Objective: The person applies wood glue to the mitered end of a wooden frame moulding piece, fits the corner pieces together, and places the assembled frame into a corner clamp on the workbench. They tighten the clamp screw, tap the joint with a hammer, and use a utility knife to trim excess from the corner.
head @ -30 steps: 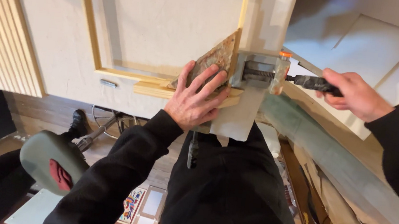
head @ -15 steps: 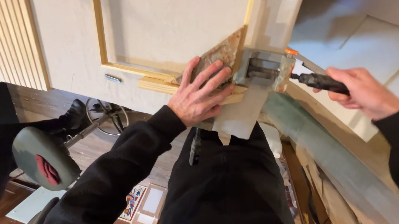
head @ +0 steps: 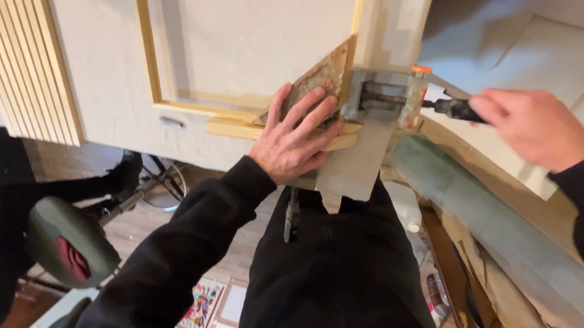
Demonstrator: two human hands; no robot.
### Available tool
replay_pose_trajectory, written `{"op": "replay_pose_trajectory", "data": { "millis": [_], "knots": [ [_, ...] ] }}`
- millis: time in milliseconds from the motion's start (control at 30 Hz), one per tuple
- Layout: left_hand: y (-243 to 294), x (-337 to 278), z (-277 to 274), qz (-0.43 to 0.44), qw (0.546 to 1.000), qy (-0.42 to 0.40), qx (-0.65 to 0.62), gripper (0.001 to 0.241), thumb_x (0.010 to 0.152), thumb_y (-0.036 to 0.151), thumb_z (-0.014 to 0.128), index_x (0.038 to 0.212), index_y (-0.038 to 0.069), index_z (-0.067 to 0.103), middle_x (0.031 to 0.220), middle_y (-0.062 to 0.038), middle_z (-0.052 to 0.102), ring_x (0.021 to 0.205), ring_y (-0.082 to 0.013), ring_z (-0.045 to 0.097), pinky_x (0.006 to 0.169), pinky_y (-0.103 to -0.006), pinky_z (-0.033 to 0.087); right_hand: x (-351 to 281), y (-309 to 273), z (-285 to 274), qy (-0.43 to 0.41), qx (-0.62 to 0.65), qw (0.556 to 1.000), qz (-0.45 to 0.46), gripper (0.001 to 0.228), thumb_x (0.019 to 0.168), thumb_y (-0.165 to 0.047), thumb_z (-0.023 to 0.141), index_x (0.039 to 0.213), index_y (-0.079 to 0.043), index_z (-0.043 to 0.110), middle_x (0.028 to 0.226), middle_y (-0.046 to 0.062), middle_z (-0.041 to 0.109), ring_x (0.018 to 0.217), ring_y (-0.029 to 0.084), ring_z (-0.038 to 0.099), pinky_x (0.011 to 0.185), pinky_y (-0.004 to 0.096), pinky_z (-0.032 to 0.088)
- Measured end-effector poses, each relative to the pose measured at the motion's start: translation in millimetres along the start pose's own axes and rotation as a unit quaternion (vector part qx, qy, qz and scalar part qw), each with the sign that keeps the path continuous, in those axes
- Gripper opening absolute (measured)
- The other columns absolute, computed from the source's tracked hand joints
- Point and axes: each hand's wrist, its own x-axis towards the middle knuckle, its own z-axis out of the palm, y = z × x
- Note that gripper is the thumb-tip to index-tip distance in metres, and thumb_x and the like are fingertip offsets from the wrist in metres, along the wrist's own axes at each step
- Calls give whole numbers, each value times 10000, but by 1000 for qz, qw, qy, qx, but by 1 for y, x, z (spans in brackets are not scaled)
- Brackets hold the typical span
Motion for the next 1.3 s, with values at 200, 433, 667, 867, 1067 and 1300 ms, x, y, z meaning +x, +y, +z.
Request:
{"op": "replay_pose_trajectory", "data": {
  "millis": [200, 433, 667, 867, 1067, 1300],
  "knots": [
    [1, 2, 1, -9, 1000, 3, -1, 587, 799, 248, 812, 1351, 136, 646, 1578, -130, 427, 1514, -330, 357, 1219, -712, 224, 22, 6, 63, 189, -256, 944, -89, 359, 1135, -339, 564, 991, -28, 672, 750, 102, 661, 624, 238, 585, 512, 416, 500],
    [5, -7, -2, 4, 1000, -4, -6, 559, 828, 249, 795, 1356, 136, 648, 1584, -135, 423, 1525, -326, 353, 1228, -710, 214, 28, -23, 43, 108, -210, 972, 7, 365, 913, -397, 651, 764, -84, 766, 670, 203, 669, 623, 409, 673, 621, 514, 569],
    [-19, 25, -36, 90, 995, -51, 1, 550, 828, 340, 738, 1329, 134, 642, 1497, -154, 449, 1414, -343, 393, 1096, -653, 302, -48, -101, 7, 269, -159, 946, -82, 484, 907, -439, 703, 1135, -15, 652, 881, 234, 710, 843, 417, 683, 759, 516, 552],
    [-62, 36, -30, 218, 973, -70, 34, 505, 922, 405, 695, 1347, 139, 631, 1462, -121, 489, 1351, -308, 426, 1037, -571, 371, -104, -152, 219, 328, 426, 843, -10, 506, 1057, -501, 474, 1183, -34, 621, 1091, 79, 691, 983, 183, 677, 881, 319, 539],
    [-78, 30, -15, 254, 965, -69, 11, 525, 970, 478, 671, 1352, 121, 621, 1461, -137, 469, 1363, -324, 410, 1036, -585, 370, -54, -206, 411, 42, 804, 593, -2, 670, 1014, -594, 340, 1214, -15, 613, 870, -1, 621, 733, 86, 566, 668, 244, 451],
    [-80, 31, -12, 276, 959, -54, 29, 506, 981, 494, 667, 1363, 165, 626, 1505, -131, 408, 1381, -323, 368, 1026, -615, 358, -38, -239, 446, 237, 782, 566, 109, 560, 1106, -476, 449, 929, 34, 597, 641, -44, 387, 541, 53, 305, 477, 247, 237]
  ]
}}
